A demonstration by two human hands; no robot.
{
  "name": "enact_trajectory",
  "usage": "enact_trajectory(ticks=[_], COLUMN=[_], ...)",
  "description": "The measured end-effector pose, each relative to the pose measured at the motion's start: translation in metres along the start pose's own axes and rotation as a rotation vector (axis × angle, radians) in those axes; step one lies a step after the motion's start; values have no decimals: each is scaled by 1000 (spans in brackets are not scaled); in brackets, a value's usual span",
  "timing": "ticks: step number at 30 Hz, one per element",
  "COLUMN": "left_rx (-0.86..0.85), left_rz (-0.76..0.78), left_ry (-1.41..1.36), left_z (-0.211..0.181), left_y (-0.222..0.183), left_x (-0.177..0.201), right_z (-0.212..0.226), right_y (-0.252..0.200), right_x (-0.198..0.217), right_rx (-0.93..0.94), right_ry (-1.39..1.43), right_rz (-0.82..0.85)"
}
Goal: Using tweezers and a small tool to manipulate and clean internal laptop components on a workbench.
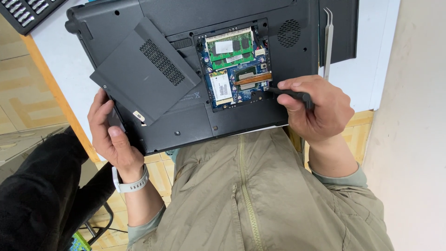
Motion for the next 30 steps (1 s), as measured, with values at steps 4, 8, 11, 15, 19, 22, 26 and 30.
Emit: enact_trajectory(ticks=[4, 8, 11, 15, 19, 22, 26, 30], left_rx=[4, 8, 12, 21, 39, 44, 33, 31], left_rz=[-7, -10, -14, 4, -15, -11, -7, -10], left_ry=[-3, -4, -6, 5, 8, 15, 12, 13], left_z=[0, -1, -1, -1, -4, -2, -2, -4], left_y=[-1, 0, -1, -1, -1, -1, -1, -1], left_x=[0, 1, 0, 2, 0, 0, 2, 1], right_z=[5, -1, -6, -7, -13, -11, -3, 0], right_y=[1, -4, -7, -4, -11, -12, -13, -8], right_x=[1, -1, -1, -2, 0, -1, -1, -5], right_rx=[7, 25, 105, 126, 127, 90, 18, 37], right_ry=[-33, 45, 64, 74, 99, 193, 305, 268], right_rz=[14, 5, -8, 9, -17, -55, -42, 2])
Point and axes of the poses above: each hand's wrist, its own y-axis towards the middle knuckle, its own x-axis out of the back of the hand, z = x × y, the point moved 1 cm from there along y, towards the middle knuckle, and after that the axes turned 3 degrees about z, right-handed, at the moved point
